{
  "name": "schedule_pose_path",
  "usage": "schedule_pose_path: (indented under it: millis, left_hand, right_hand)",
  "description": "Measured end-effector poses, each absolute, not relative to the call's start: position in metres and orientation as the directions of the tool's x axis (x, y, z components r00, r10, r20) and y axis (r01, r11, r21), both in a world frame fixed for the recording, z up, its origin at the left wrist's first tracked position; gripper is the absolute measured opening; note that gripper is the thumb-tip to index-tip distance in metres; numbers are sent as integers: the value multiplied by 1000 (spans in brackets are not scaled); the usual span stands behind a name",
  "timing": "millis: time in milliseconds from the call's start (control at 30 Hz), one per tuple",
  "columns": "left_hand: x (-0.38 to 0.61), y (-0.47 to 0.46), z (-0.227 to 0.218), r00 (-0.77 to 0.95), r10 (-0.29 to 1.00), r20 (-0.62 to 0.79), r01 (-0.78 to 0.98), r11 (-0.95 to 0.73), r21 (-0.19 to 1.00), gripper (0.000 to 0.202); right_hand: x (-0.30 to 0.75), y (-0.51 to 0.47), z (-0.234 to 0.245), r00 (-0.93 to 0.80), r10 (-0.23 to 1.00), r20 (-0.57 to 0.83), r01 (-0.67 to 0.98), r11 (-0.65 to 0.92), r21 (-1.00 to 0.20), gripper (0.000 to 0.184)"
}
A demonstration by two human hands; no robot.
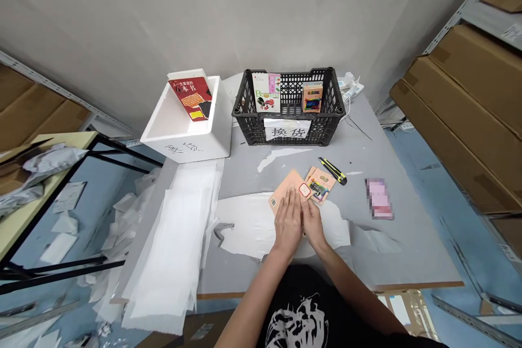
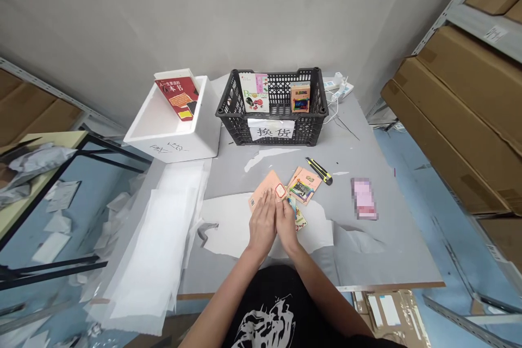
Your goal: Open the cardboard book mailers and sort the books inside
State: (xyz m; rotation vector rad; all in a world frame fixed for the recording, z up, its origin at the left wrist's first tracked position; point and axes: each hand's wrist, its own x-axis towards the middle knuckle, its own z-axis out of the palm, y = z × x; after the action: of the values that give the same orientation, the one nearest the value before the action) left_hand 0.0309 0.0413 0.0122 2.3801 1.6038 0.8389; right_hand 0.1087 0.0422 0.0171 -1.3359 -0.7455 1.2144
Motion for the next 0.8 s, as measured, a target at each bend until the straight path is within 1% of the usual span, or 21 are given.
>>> schedule_pose_path:
  millis: [67, 100, 167, 233, 267, 333, 433, 567, 633, 700, 767, 800]
  left_hand:
    - [31, 43, 17, 299, 898, 323, 783, -424, 454, 49]
    - [29, 46, 21, 277, 918, 285, 778, -388, 494, 49]
    - [20, 55, 27, 153, 976, 155, 758, -216, 616, 51]
    - [8, 67, 31, 21, 999, -29, 659, 9, 752, 51]
    - [2, 72, 33, 6, 993, -121, 586, 94, 805, 47]
    - [-5, 81, 36, 67, 964, -256, 455, 198, 868, 37]
    - [-4, 91, 42, 151, 920, -363, 344, 295, 891, 41]
    - [5, 103, 51, 153, 866, -476, 267, 427, 864, 40]
    - [5, 107, 53, 161, 857, -489, 260, 441, 859, 40]
    - [2, 109, 54, 186, 856, -482, 260, 430, 864, 40]
    - [-3, 108, 55, 225, 857, -463, 251, 408, 878, 41]
    - [-6, 107, 54, 246, 859, -449, 249, 392, 886, 41]
  right_hand:
    - [114, 43, 14, 337, 910, -240, -218, -173, -961, 36]
    - [118, 44, 12, 349, 907, -238, -221, -167, -961, 37]
    - [127, 45, 8, 332, 914, -232, -254, -151, -955, 40]
    - [137, 48, 4, 312, 919, -241, -281, -152, -947, 42]
    - [141, 50, 3, 304, 920, -249, -291, -159, -944, 43]
    - [149, 57, 1, 291, 917, -274, -295, -186, -937, 44]
    - [155, 74, 1, 269, 897, -351, -287, -273, -918, 43]
    - [153, 95, 4, 232, 850, -474, -293, -403, -867, 35]
    - [152, 101, 3, 198, 848, -492, -287, -430, -856, 34]
    - [153, 103, 1, 174, 859, -482, -253, -434, -865, 34]
    - [154, 105, -1, 165, 875, -456, -166, -431, -887, 36]
    - [154, 106, -3, 170, 883, -437, -96, -427, -899, 37]
